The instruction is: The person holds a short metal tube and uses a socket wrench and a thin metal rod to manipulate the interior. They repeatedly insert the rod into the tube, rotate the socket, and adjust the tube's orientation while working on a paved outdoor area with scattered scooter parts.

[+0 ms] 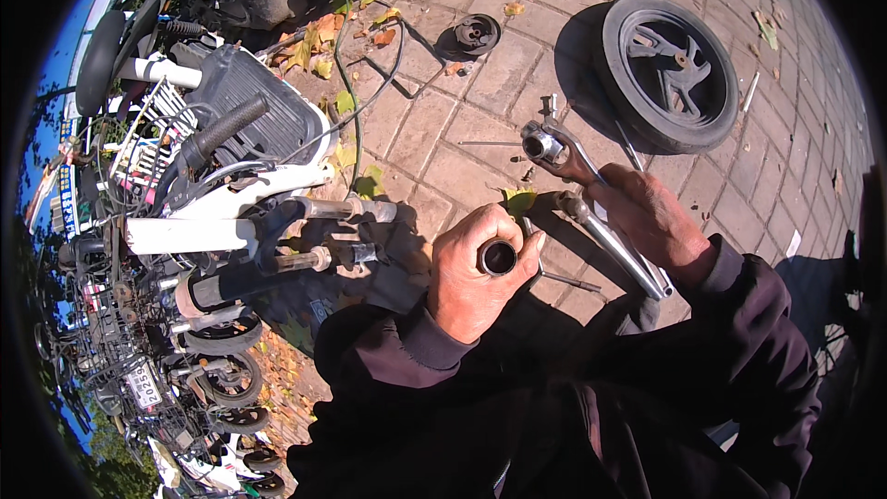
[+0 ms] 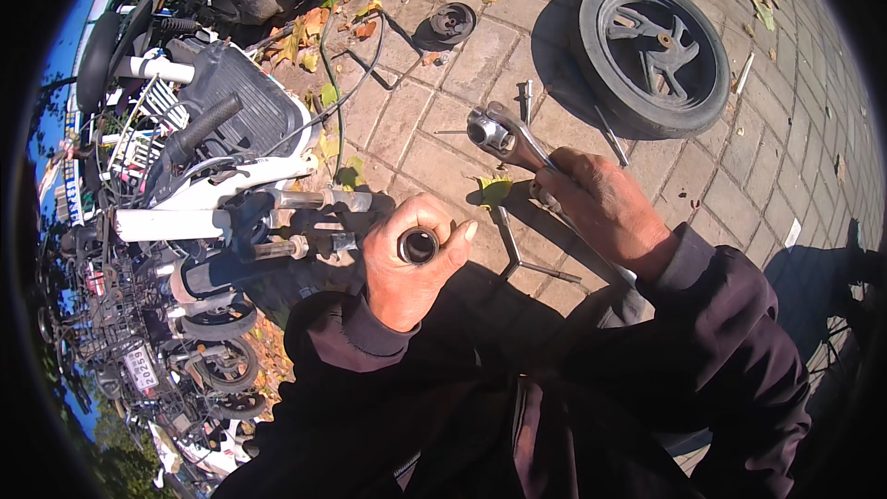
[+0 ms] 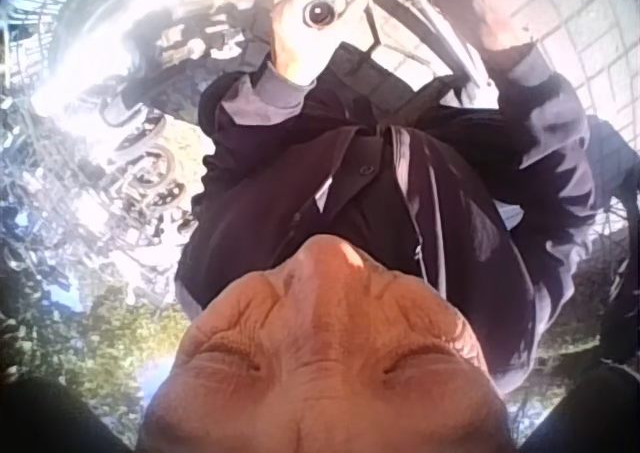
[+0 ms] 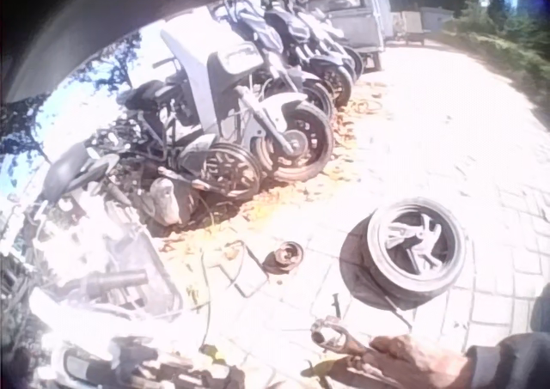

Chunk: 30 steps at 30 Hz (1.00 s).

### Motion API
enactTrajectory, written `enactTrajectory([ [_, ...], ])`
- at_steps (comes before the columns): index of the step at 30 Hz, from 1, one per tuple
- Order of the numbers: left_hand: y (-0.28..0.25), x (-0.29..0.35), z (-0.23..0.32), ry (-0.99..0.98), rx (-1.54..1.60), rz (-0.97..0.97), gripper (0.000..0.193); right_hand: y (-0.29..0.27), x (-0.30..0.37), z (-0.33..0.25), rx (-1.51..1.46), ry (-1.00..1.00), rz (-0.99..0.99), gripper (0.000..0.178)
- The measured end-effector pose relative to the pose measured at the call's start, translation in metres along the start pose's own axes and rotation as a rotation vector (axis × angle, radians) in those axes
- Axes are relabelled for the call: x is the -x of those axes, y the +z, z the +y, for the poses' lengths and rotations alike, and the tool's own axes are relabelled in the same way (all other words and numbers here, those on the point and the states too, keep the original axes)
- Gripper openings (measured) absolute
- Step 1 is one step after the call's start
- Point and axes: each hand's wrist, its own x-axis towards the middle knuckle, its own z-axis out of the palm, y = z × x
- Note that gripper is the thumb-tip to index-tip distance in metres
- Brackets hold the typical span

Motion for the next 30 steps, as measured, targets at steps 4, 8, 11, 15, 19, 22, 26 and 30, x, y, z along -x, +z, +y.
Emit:
enactTrajectory([
  [4, -0.001, -0.002, 0.004, 0.141, -0.02, 0.004, 0.027, -0.001, -0.009, 0.022, 0.065, -0.022, 0.024, 0.03],
  [8, -0.003, 0.002, 0.009, 0.25, -0.046, 0.001, 0.027, -0.002, -0.026, 0.057, 0.267, 0.021, 0.005, 0.03],
  [11, -0.009, 0.003, 0.01, 0.066, 0.122, -0.036, 0.029, -0.002, -0.042, 0.095, 0.283, 0.075, -0.046, 0.03],
  [15, -0.028, -0.005, 0.006, -0.244, 0.508, 0.141, 0.025, -0.008, -0.065, 0.155, 0.24, 0.147, -0.01, 0.029],
  [19, -0.058, -0.019, 0.008, -0.134, 0.745, 0.184, 0.02, -0.028, -0.069, 0.213, 0.412, 0.212, 0.118, 0.029],
  [22, -0.088, -0.027, 0.014, -0.108, 0.851, 0.127, 0.023, -0.045, -0.066, 0.245, 0.501, 0.163, 0.159, 0.029],
  [26, -0.121, -0.045, 0.022, -0.194, 1.401, 0.003, 0.043, -0.056, -0.067, 0.271, 0.624, 0.131, 0.164, 0.027],
  [30, -0.137, -0.059, 0.035, -0.339, 1.575, 0.005, 0.052, -0.053, -0.069, 0.286, 0.786, 0.121, 0.14, 0.024],
])
